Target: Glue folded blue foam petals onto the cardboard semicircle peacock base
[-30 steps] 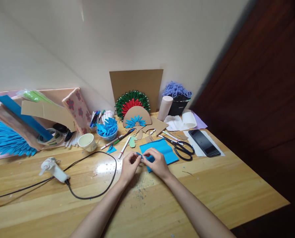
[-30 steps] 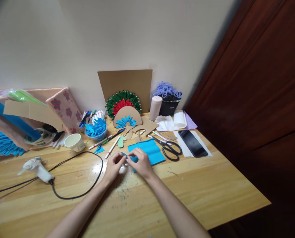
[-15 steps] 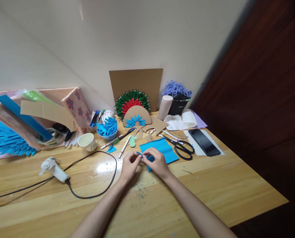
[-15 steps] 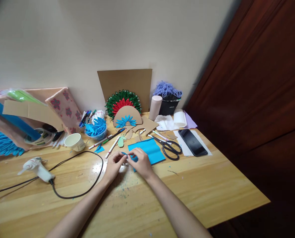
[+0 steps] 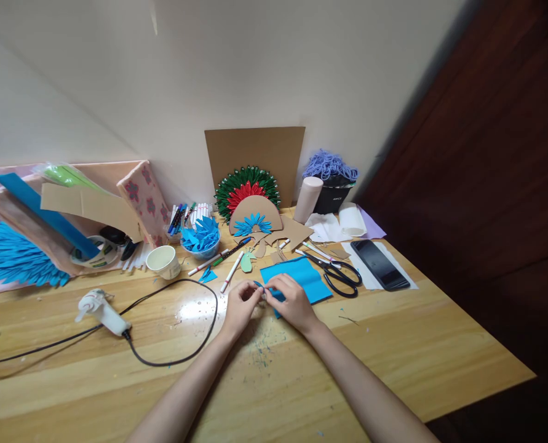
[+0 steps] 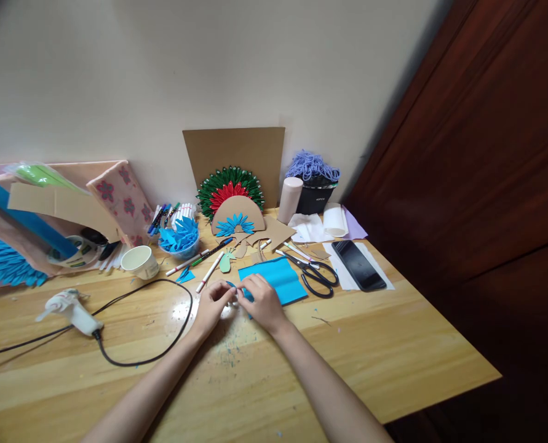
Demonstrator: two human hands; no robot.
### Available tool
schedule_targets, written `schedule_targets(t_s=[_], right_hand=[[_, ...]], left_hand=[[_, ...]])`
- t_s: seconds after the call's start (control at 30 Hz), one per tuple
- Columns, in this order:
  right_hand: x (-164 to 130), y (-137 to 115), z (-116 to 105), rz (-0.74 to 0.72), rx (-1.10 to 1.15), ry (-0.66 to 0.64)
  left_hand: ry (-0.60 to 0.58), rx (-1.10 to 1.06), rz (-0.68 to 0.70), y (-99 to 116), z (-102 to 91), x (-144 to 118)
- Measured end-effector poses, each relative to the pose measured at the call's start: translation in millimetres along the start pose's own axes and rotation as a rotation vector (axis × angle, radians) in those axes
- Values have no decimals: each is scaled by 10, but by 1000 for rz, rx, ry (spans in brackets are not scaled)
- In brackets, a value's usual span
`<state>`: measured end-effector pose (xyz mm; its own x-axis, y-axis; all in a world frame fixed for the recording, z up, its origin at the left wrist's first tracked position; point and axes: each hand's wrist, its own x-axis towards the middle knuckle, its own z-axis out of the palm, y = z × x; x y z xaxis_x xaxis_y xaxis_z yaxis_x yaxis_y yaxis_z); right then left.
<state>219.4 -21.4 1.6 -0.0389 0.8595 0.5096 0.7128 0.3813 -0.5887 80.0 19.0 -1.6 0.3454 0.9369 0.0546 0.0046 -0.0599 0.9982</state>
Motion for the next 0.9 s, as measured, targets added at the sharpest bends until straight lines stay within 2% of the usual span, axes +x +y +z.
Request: schedule_targets(t_s=[0.27, 0.5, 0.73, 0.9], right_hand=[[5, -7, -7, -58, -80, -64], [4, -21, 1, -89, -83, -66], [5, -41, 14, -77, -79, -81], [2, -33, 11, 0, 42, -31]], left_hand=[[-3, -47, -50, -36, -23, 18], [6, -95, -66, -68, -35, 32], [-2, -53, -26, -52, -23, 32], [-18, -85, -29, -53, -22, 22]])
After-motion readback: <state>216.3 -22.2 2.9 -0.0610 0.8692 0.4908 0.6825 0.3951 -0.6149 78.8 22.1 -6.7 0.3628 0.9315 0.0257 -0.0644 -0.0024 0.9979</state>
